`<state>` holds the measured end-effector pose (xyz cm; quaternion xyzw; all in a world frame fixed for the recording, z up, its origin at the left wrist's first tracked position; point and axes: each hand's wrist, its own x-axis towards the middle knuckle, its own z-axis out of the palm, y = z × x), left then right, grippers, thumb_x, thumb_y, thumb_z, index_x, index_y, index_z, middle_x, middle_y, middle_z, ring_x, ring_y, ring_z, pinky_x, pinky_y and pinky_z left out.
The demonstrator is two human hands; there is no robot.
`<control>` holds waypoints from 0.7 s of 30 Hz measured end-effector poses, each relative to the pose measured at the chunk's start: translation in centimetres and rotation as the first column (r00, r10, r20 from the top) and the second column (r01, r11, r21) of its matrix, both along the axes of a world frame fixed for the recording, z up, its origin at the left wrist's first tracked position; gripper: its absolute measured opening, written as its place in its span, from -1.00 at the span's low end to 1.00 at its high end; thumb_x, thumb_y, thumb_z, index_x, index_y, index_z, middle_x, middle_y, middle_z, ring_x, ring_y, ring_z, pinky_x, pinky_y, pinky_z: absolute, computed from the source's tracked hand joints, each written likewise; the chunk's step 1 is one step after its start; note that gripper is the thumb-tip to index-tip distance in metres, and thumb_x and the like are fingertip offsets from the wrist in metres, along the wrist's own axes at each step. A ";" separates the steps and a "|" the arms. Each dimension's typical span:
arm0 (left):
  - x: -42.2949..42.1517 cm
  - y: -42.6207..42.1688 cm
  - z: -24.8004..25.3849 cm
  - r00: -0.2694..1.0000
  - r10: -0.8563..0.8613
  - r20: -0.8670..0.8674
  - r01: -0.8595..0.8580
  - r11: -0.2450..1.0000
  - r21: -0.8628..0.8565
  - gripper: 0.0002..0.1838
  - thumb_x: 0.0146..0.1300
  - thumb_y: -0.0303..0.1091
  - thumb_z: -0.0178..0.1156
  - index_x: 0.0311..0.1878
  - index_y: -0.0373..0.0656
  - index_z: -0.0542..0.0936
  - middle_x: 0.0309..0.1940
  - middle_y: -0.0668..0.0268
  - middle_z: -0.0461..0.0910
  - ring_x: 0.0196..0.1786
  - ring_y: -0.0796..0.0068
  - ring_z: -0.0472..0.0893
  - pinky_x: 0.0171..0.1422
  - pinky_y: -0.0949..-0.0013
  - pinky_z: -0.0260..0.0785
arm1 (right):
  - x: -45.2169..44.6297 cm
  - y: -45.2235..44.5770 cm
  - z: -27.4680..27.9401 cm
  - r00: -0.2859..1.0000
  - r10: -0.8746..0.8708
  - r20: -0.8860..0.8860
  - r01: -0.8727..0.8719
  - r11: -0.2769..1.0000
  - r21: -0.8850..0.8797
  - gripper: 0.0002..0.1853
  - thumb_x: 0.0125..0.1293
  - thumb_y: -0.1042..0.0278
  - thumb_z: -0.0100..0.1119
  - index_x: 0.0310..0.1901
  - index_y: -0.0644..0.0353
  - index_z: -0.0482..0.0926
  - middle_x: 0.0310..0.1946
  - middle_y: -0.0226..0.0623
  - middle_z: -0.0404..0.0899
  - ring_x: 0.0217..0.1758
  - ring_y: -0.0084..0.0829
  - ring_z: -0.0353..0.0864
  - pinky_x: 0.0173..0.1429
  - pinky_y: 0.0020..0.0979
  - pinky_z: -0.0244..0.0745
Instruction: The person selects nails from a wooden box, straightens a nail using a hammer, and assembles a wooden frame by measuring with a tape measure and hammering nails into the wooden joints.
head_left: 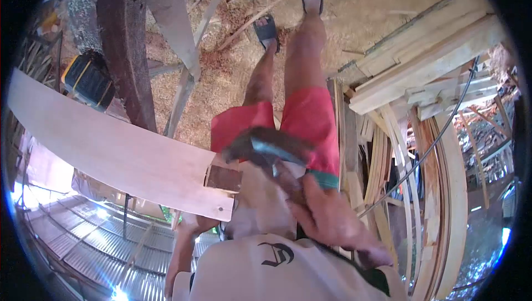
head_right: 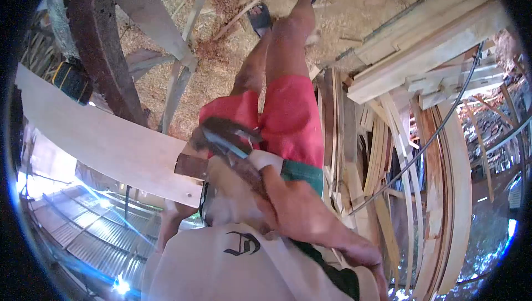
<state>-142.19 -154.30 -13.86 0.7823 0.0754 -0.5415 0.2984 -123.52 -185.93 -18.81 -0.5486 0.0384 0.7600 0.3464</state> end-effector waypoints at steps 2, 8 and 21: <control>0.2 0.2 0.0 1.000 -0.010 -0.008 0.009 1.000 -0.016 -0.82 0.18 -0.26 0.35 -0.15 0.03 0.70 -0.22 0.25 0.69 -0.11 0.05 0.66 0.04 0.01 0.48 | 1.8 -1.2 1.8 1.000 -0.012 0.004 0.013 0.994 -0.111 -0.51 0.43 0.24 0.25 0.20 0.46 0.40 -0.29 0.19 0.68 -0.23 0.04 0.76 -0.13 -0.03 0.64; 0.0 0.4 -0.4 0.998 0.049 -0.040 -0.050 0.999 -0.021 -0.69 0.25 -0.21 0.40 0.05 0.00 0.74 -0.04 0.25 0.77 0.02 0.11 0.75 0.10 0.07 0.59 | -3.5 1.4 1.0 0.990 0.042 0.132 -0.050 0.997 0.060 -0.58 0.48 0.34 0.15 0.22 0.43 0.37 -0.41 0.03 0.64 -0.43 -0.17 0.70 -0.33 -0.09 0.56; 1.7 4.9 -8.0 0.747 0.575 -0.334 -0.659 0.706 -0.259 -0.09 -0.14 -0.31 0.75 0.35 -0.22 0.55 0.23 0.19 0.67 0.32 0.25 0.60 0.49 0.13 0.40 | -6.5 -8.7 -2.6 0.802 -0.099 0.590 0.451 0.747 -0.488 -0.80 0.58 0.29 0.04 0.06 0.19 0.37 -0.51 -0.09 0.53 -0.60 -0.22 0.59 -0.50 -0.16 0.48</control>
